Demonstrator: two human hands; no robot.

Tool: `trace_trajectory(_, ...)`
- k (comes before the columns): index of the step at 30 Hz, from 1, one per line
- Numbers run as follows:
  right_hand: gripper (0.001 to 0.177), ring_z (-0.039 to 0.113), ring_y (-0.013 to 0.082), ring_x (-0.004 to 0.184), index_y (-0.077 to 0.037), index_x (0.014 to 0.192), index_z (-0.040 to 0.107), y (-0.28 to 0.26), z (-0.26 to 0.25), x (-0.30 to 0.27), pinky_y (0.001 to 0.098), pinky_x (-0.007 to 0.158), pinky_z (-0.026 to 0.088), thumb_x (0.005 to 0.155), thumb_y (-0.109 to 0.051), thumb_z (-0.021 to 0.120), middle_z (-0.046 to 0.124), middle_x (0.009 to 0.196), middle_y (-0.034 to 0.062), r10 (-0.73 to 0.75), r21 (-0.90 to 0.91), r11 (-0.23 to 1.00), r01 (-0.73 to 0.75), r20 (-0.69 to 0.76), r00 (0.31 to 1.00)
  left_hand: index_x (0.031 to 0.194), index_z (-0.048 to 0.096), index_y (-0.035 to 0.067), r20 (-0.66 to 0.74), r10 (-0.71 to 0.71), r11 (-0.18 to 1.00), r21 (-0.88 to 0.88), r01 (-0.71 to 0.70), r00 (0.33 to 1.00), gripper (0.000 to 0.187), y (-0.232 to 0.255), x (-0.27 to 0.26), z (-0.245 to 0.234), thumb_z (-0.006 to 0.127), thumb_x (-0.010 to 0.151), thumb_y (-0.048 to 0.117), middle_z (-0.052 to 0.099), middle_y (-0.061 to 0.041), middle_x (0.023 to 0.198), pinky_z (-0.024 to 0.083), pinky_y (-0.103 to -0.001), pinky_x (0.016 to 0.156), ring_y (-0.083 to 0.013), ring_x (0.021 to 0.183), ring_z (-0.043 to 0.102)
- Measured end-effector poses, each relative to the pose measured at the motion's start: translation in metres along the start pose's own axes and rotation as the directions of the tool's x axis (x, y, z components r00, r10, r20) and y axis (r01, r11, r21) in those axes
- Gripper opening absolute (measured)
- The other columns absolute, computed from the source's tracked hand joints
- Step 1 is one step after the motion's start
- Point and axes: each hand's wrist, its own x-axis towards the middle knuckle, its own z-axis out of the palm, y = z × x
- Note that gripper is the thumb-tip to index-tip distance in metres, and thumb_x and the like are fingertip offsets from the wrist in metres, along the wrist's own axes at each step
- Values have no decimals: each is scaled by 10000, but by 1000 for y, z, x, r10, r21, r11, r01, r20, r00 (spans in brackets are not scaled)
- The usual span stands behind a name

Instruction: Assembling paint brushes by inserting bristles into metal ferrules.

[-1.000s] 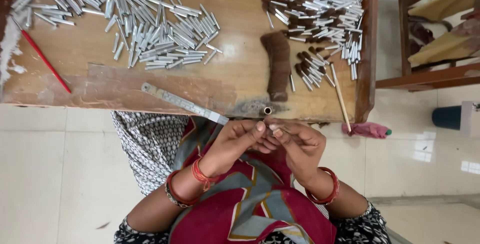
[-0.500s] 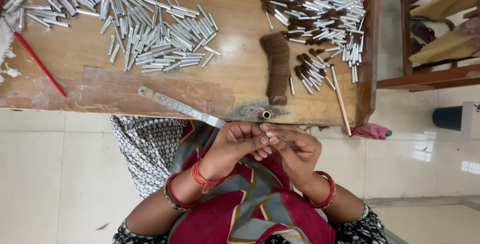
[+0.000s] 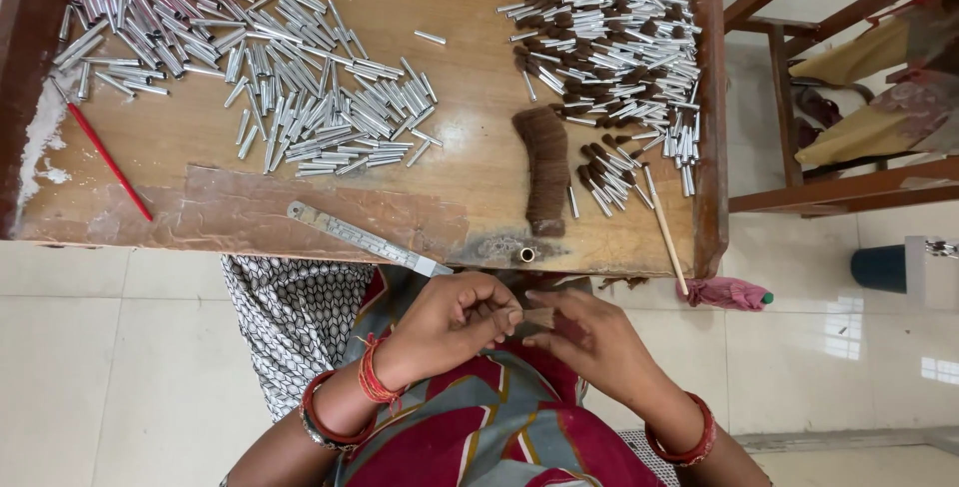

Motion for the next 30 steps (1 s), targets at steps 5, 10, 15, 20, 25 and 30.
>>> trace_trajectory(5, 425, 751, 255, 903, -16, 1188, 718, 14, 7, -6, 318, 761, 582, 771, -37, 797, 761, 1049, 116, -493, 142, 802, 581, -394, 776, 917, 691, -26, 62, 116, 990, 78, -121, 991, 113, 3, -2, 10, 709, 960, 77, 716, -22, 771, 524, -201, 585, -45, 687, 652)
trace_trajectory(10, 400, 761, 251, 933, -41, 1169, 732, 12, 12, -1, 322, 785, 597, 780, 4, 815, 764, 1039, 109, -586, 94, 719, 689, -450, 673, 885, 687, -35, 62, 115, 989, 85, -120, 991, 124, 0, -5, 9, 718, 956, 61, 720, -32, 773, 504, -206, 549, -57, 654, 637)
trace_trajectory(15, 334, 770, 259, 1003, -27, 1129, 746, 13, 15, 0, 328, 815, 623, 802, 8, 803, 767, 1081, 116, -693, -97, 644, 759, -494, 525, 976, 689, -24, 96, 113, 993, -52, -108, 989, 70, -1, -6, 8, 657, 954, 34, 729, -14, 851, 564, -201, 615, -52, 727, 671)
trace_trajectory(20, 299, 780, 262, 972, 3, 1098, 743, 5, 17, -2, 317, 787, 630, 803, 35, 784, 764, 1045, 131, -726, -162, 607, 778, -512, 460, 963, 712, -16, 85, 7, 1000, -30, -4, 996, 89, 6, -7, 8, 675, 975, 64, 723, -10, 820, 578, -201, 622, -48, 711, 670)
trace_trajectory(25, 279, 781, 264, 961, -6, 1079, 730, 8, 20, 1, 320, 799, 631, 812, 73, 748, 767, 1026, 130, -691, -141, 617, 774, -568, 447, 959, 714, -12, 100, -13, 996, -83, 22, 995, 105, 4, -3, -8, 685, 975, 87, 709, -15, 795, 577, -209, 636, -43, 703, 665)
trace_trajectory(30, 294, 780, 231, 924, -2, 1081, 730, 11, 15, 3, 305, 800, 616, 816, 121, 700, 778, 1019, 125, -583, -109, 710, 696, -644, 494, 911, 702, 47, -197, 581, 559, 802, -211, 790, 60, 39, 17, -50, 723, 856, 59, 666, -106, 881, 537, -406, 701, -289, 777, 665)
